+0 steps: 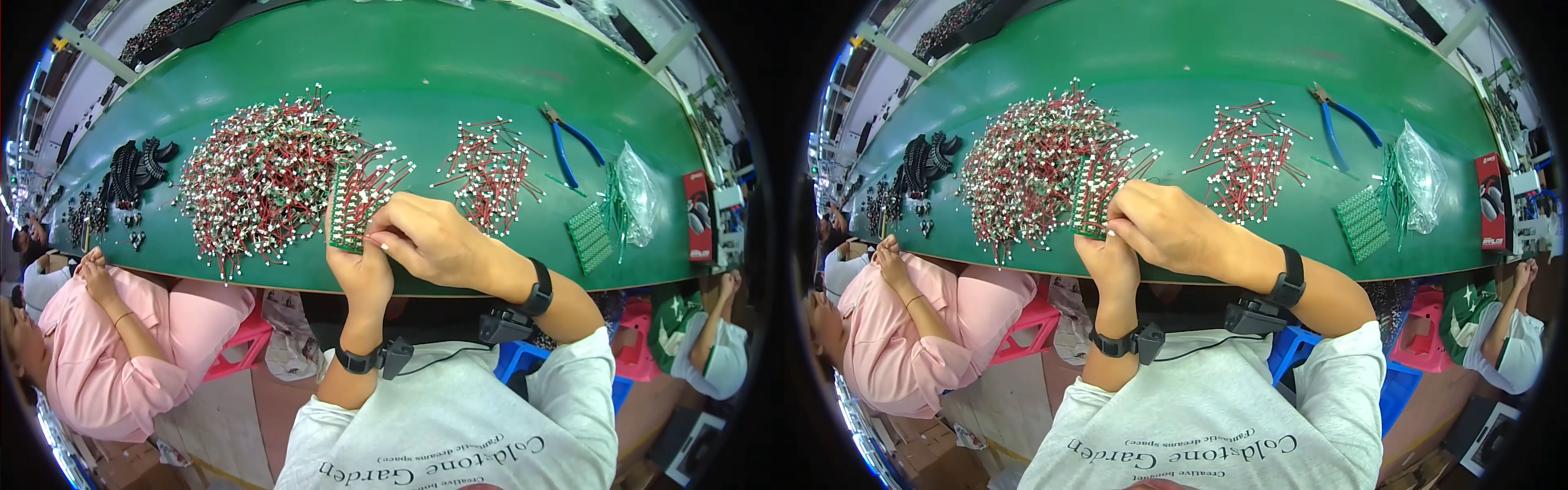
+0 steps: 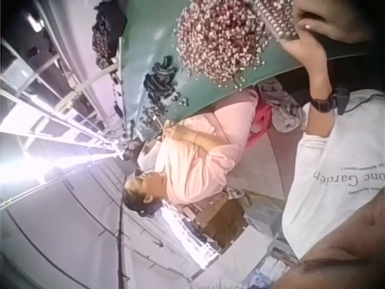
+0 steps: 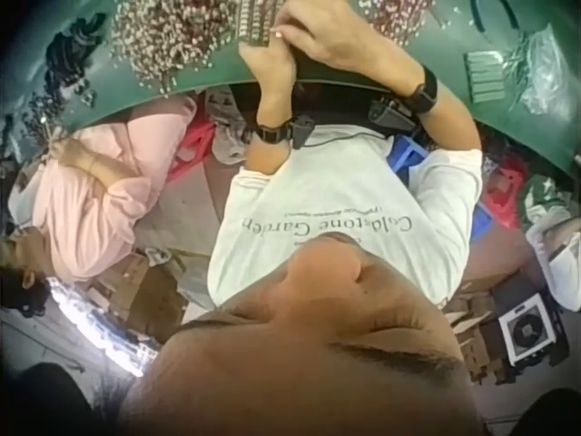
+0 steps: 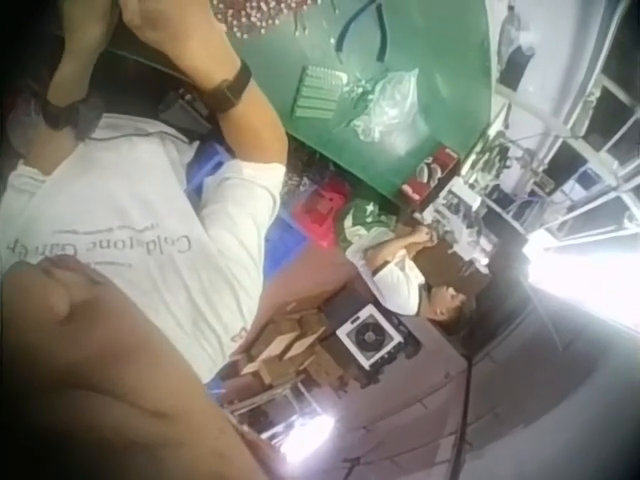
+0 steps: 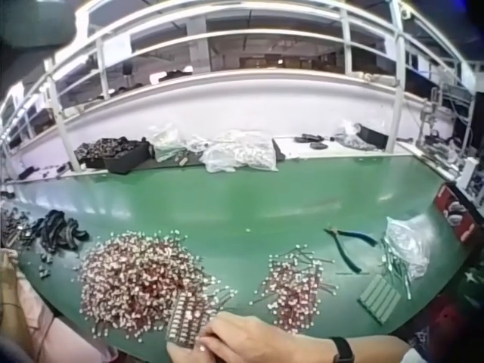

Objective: The person picks up a wire from a pile and inserts it into a circuit board by hand, repeating this process for several wires. After filling the board, the person sets it down on the table and picks up a new circuit board to begin the process again.

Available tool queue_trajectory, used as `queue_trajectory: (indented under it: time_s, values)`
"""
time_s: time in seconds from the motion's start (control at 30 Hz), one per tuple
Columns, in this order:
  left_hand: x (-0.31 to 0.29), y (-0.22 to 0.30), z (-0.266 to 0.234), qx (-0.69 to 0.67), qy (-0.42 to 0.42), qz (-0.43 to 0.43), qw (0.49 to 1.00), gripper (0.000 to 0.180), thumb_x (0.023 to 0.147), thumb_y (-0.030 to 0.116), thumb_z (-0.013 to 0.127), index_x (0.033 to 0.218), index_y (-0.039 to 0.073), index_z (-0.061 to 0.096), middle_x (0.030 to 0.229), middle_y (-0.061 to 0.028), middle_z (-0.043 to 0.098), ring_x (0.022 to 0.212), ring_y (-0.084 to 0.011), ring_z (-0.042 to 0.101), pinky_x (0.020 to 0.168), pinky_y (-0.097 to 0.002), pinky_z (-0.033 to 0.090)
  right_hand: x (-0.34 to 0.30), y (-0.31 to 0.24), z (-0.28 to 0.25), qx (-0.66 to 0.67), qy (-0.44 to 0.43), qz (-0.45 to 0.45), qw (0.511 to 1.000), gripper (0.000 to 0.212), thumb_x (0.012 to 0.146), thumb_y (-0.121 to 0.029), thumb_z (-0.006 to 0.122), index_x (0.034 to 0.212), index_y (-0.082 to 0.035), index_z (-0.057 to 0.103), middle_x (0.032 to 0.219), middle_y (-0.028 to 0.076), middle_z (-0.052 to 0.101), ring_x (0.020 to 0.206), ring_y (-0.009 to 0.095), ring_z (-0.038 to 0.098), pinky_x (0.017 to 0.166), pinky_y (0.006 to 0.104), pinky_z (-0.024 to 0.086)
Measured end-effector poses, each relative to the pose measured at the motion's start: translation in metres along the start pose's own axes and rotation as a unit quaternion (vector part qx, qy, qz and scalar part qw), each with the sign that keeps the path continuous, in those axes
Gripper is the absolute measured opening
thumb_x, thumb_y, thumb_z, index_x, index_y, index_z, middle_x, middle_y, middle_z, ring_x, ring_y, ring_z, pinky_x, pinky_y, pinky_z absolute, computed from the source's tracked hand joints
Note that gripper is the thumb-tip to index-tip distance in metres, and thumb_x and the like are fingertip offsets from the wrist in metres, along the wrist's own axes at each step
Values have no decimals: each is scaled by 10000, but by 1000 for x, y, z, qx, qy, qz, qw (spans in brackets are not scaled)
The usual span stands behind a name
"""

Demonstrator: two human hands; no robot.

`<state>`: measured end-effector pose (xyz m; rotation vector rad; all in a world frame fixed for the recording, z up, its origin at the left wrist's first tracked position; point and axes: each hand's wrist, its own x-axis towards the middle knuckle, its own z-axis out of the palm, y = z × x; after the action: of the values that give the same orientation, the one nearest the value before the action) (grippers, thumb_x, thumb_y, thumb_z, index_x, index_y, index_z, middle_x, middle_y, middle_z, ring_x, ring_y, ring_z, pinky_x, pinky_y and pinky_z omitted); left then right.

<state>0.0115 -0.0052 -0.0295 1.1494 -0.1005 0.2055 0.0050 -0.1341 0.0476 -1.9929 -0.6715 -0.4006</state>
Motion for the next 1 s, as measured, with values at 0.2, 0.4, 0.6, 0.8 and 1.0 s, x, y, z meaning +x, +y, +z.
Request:
queue_trajectory:
  time_s: [0.2,0.4,0.6,0.8,1.0]
  values:
    - [-3,14,8,42,-38,-2,998,393,939,94,632,1275,-29,467,1114,-69,626,969,-121,600,838,-266,496,0,-4,6,-25,10,-4,1000,135,784,0,679,885,22,591,791,151,594,693,320,616,603,392,507]
    - [-2,15,6,123,-72,11,990,602,948,108,618,1466,-29,344,1226,-93,592,1046,-144,587,898,-278,486,0,-5,10,-72,34,-19,997,140,722,13,677,830,20,589,769,146,590,656,320,611,570,393,511]
    - [1,16,7,159,-76,35,984,584,936,86,614,1455,-28,371,1204,-92,602,1043,-148,593,912,-286,483,0,-8,11,-103,48,-41,993,144,709,13,680,815,15,583,752,137,583,636,307,602,562,386,509]
    - [1,22,10,165,-88,48,981,599,912,48,633,1456,-6,389,1156,-88,624,1006,-143,610,901,-282,489,-1,-6,11,-120,50,-86,988,156,705,14,681,826,12,583,751,136,582,636,310,600,571,390,513]
    - [0,22,12,91,-83,18,992,595,916,26,612,1464,3,381,1146,-91,642,981,-131,622,885,-278,498,-3,-3,10,-109,41,-66,991,174,709,19,684,859,14,596,757,140,599,668,319,622,584,394,520]
